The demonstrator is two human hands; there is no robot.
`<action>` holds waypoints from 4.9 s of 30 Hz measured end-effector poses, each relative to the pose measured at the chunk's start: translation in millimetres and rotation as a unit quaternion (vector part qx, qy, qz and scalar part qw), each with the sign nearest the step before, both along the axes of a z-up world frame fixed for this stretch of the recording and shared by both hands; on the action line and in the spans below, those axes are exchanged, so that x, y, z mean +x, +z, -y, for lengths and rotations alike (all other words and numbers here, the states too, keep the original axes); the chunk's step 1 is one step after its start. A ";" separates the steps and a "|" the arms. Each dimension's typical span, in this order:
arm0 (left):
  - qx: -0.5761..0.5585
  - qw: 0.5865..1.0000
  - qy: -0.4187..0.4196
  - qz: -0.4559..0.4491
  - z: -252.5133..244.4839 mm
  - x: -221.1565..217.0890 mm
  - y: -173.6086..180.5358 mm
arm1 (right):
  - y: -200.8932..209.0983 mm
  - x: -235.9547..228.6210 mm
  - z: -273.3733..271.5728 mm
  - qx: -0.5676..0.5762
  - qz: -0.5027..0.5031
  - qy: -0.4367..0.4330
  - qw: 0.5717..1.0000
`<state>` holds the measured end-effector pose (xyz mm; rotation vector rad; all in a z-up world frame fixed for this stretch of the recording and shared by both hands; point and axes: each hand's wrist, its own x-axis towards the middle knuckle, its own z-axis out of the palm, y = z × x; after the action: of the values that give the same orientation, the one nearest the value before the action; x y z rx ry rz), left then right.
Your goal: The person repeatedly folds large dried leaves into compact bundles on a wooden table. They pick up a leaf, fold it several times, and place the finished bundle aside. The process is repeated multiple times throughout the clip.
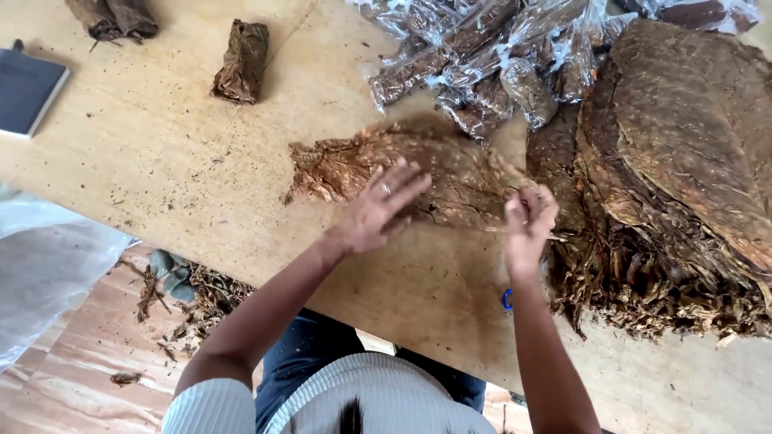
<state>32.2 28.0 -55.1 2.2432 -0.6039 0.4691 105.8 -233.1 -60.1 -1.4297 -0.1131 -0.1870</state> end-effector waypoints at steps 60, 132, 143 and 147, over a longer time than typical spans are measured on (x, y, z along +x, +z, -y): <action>0.172 0.923 0.344 -0.024 -33.4 45.3 58.3 | 137.1 20.3 25.0 -0.680 0.055 0.016 0.731; -0.126 0.936 0.301 -0.130 115.6 35.9 -26.9 | -235.3 42.7 60.8 0.316 -0.123 -0.122 0.933; 0.233 0.923 0.169 -0.255 140.7 37.0 -34.0 | -130.8 21.7 38.8 0.214 -0.128 -0.124 0.960; 0.280 0.921 0.142 -0.232 136.7 33.8 -36.6 | -104.3 19.3 3.8 0.164 -0.181 -0.159 0.956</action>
<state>66.0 -108.7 -91.7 2.8732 -0.1656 -0.1374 125.1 -236.9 -164.4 -1.1212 0.4359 -0.1942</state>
